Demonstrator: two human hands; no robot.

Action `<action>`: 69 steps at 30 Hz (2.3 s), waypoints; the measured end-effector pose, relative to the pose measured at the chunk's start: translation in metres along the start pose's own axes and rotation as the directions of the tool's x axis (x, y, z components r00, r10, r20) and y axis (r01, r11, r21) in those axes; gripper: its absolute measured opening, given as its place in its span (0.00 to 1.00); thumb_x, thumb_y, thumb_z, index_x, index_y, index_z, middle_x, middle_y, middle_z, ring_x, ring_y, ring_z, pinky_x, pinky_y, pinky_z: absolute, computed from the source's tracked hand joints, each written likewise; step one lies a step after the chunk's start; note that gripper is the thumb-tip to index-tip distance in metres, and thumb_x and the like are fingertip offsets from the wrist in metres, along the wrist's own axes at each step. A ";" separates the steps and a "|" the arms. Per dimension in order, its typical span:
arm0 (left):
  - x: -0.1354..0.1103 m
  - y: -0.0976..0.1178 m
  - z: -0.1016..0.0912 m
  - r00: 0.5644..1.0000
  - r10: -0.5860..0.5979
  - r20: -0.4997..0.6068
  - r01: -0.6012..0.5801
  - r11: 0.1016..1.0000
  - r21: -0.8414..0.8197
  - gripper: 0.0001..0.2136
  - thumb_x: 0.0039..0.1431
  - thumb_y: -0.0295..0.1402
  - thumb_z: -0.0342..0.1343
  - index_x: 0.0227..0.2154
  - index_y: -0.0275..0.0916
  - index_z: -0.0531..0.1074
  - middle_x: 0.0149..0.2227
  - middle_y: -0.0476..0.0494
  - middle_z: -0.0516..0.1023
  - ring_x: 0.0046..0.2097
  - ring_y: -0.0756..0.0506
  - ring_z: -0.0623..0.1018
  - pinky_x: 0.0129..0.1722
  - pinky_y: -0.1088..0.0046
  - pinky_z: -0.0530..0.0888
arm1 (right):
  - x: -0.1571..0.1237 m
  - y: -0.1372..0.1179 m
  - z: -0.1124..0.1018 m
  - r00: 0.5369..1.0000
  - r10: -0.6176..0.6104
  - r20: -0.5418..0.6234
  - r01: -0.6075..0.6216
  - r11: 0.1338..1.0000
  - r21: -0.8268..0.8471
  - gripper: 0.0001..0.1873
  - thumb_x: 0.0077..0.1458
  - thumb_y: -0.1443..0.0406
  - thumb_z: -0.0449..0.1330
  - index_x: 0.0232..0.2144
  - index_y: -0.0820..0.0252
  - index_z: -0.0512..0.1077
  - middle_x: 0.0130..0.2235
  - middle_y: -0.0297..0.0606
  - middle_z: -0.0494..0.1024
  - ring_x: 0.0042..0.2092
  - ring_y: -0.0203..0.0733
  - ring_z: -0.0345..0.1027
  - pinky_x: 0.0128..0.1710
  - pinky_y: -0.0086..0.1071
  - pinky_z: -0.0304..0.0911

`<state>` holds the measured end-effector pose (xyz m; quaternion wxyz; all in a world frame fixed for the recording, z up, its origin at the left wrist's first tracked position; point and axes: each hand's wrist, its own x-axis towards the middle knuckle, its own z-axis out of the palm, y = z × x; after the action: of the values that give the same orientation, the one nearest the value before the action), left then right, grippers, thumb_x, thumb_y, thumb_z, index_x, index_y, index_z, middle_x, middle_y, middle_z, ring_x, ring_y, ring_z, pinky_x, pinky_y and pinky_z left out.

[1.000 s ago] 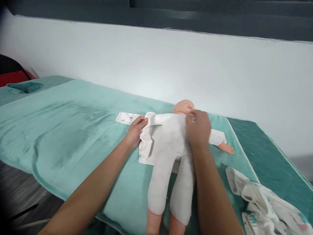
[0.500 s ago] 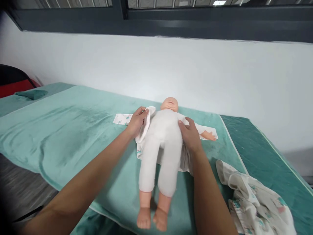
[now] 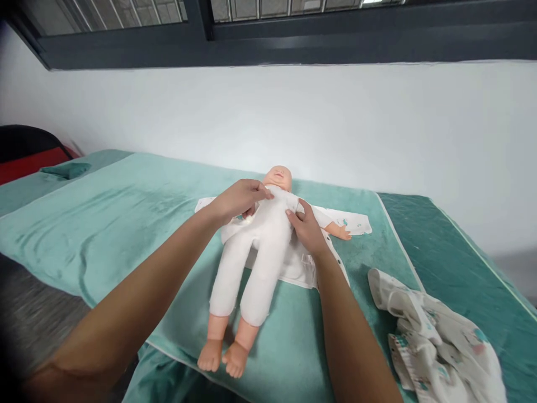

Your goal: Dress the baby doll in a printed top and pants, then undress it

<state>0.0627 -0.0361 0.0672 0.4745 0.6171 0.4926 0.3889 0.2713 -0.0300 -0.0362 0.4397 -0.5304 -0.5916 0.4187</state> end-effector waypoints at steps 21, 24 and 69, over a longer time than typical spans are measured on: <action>-0.117 -0.133 0.004 0.947 0.101 -0.305 -0.064 0.990 0.127 0.16 0.60 0.34 0.55 0.51 0.44 0.71 0.53 0.41 0.77 0.52 0.41 0.76 0.53 0.62 0.72 | 0.004 0.006 0.008 0.999 0.026 -0.021 -0.025 0.999 0.030 0.43 0.61 0.45 0.54 0.70 0.55 0.47 0.60 0.48 0.73 0.59 0.49 0.70 0.60 0.44 0.66; -0.112 -0.132 0.004 0.947 0.084 -0.311 -0.008 0.972 0.236 0.11 0.62 0.36 0.52 0.45 0.42 0.74 0.46 0.42 0.80 0.45 0.41 0.77 0.46 0.63 0.72 | 0.003 0.005 0.009 0.998 0.042 -0.039 -0.040 0.998 0.054 0.44 0.61 0.44 0.55 0.71 0.55 0.48 0.62 0.48 0.71 0.61 0.49 0.68 0.63 0.44 0.62; -0.053 -0.164 -0.066 0.820 0.450 -0.354 -0.099 0.721 0.686 0.19 0.69 0.36 0.45 0.55 0.39 0.74 0.58 0.38 0.76 0.61 0.39 0.73 0.64 0.57 0.68 | 0.022 0.038 -0.067 0.746 0.003 -0.666 -0.104 0.988 -0.113 0.14 0.48 0.61 0.59 0.39 0.57 0.72 0.42 0.40 0.79 0.44 0.46 0.73 0.49 0.43 0.69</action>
<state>-0.0501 -0.0641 -0.0757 0.0259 0.6871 0.5986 0.4109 0.3445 -0.0032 -0.0537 0.5697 -0.6913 -0.4099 0.1720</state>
